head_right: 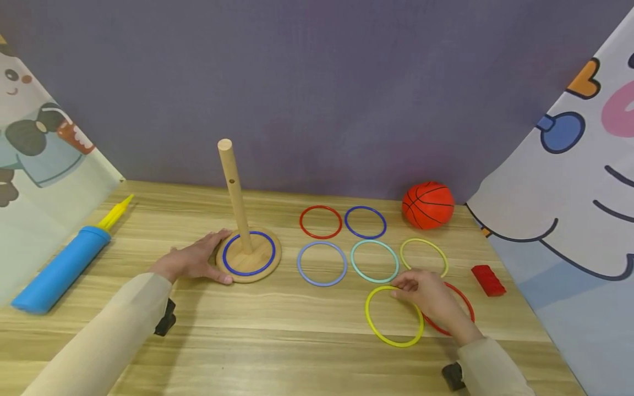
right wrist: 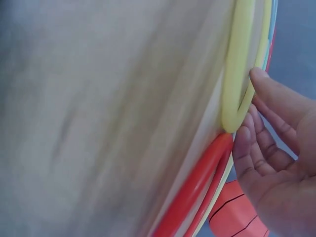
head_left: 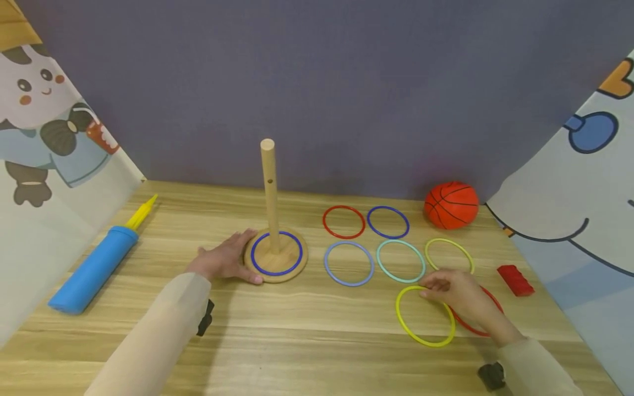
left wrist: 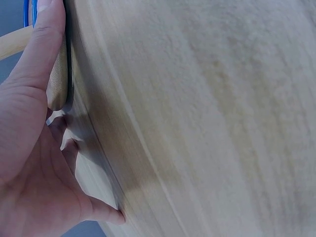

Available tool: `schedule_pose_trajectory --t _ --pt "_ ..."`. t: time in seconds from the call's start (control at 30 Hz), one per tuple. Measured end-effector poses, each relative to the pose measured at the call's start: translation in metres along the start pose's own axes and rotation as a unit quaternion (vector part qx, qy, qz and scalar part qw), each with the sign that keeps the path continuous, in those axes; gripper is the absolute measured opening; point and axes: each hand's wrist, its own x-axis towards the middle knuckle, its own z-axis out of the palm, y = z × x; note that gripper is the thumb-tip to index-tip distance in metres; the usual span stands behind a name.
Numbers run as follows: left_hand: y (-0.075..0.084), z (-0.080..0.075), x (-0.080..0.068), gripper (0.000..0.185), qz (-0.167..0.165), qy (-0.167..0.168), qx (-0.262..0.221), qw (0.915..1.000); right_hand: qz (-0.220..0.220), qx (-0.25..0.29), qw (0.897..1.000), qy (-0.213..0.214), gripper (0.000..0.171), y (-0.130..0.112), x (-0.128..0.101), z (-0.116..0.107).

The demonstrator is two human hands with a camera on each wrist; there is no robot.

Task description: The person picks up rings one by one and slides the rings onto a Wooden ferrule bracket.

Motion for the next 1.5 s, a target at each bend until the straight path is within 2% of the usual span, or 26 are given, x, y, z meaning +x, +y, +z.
schedule_pose_trajectory --t 0.17,0.53,0.8,0.9,1.17,1.37,1.5 --pt "0.001 0.0 0.0 0.126 0.001 0.0 -0.004 1.0 0.001 -0.012 1.0 -0.005 0.007 0.006 0.003 -0.001" --pt "0.001 -0.001 -0.001 0.126 -0.001 -0.001 -0.005 1.0 -0.018 -0.038 0.999 -0.018 0.003 0.005 0.003 -0.006" --pt "0.0 -0.001 -0.001 0.126 -0.001 -0.001 -0.002 1.0 -0.029 -0.038 0.999 0.005 0.01 0.003 0.002 -0.009" --pt "-0.001 -0.001 0.0 0.126 -0.001 -0.001 -0.003 1.0 -0.021 -0.024 0.999 0.005 0.009 0.003 0.002 -0.01" --pt "0.0 0.0 -0.001 0.126 0.001 -0.002 -0.004 1.0 -0.011 0.059 0.998 -0.003 0.013 -0.002 0.0 -0.013" --pt "-0.001 0.0 0.001 0.126 -0.002 -0.004 -0.009 1.0 -0.002 0.081 0.997 0.001 0.017 -0.014 0.0 -0.016" --pt "-0.001 0.0 0.0 0.126 0.0 -0.005 -0.008 1.0 -0.02 0.085 0.996 0.006 0.016 -0.026 0.0 -0.017"
